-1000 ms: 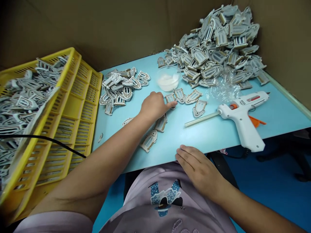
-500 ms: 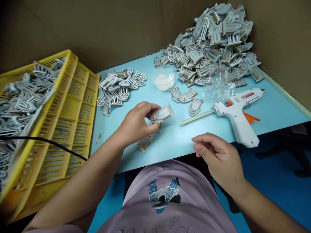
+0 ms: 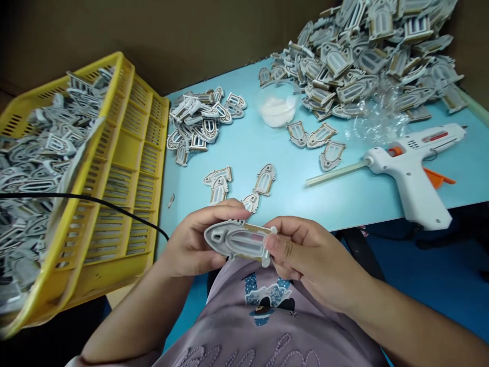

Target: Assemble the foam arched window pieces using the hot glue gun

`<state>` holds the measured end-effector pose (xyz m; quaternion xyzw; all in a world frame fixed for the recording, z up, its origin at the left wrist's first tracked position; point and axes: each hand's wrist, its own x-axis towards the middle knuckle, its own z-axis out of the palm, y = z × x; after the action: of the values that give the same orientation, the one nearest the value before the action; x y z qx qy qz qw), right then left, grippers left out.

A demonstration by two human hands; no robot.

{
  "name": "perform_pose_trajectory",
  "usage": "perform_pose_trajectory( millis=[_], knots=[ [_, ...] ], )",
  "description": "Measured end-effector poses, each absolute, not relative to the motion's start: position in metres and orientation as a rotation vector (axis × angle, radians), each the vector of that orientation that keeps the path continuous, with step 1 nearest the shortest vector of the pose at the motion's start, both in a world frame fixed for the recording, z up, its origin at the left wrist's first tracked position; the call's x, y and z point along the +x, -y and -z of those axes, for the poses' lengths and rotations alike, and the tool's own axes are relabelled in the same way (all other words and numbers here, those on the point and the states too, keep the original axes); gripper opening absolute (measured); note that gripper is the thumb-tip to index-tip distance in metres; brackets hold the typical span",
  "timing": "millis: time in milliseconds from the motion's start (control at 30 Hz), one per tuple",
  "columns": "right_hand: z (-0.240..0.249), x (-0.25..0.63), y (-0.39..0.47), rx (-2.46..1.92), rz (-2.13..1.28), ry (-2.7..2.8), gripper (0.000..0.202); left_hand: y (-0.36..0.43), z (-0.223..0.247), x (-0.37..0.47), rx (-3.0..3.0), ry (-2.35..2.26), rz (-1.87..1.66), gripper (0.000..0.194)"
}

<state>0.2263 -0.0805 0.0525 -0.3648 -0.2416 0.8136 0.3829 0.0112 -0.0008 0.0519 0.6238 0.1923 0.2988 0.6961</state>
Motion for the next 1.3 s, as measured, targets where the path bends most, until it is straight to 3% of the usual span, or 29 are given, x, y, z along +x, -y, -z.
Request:
perform_pose_trajectory(
  millis=[200,333,467,700,1067,1300],
  knots=[
    [-0.057,0.215,0.086,-1.129,-1.949,0.993,0.026,0.01,-0.026,0.001,0.848,-0.341,-0.599,0.049],
    [-0.071,0.213,0.082,-1.478,-1.326,1.478,0.026,0.009,-0.024,-0.009,0.835,-0.342,-0.595,0.047],
    [-0.083,0.208,0.078,-1.529,-0.631,1.863,0.011,0.008,-0.024,-0.018,0.922,-0.372,-0.618,0.049],
    [-0.08,0.191,0.08,-1.433,-0.132,2.117,0.014,0.008,-0.031,-0.014,1.208,-0.473,-0.72,0.047],
    [-0.072,0.186,0.078,-1.457,-0.051,2.247,0.01,0.01,-0.034,-0.011,1.403,-0.59,-0.803,0.05],
    [-0.072,0.191,0.07,-1.365,-0.448,2.178,0.016,0.009,-0.027,-0.013,1.224,-0.511,-0.729,0.05]
  ],
)
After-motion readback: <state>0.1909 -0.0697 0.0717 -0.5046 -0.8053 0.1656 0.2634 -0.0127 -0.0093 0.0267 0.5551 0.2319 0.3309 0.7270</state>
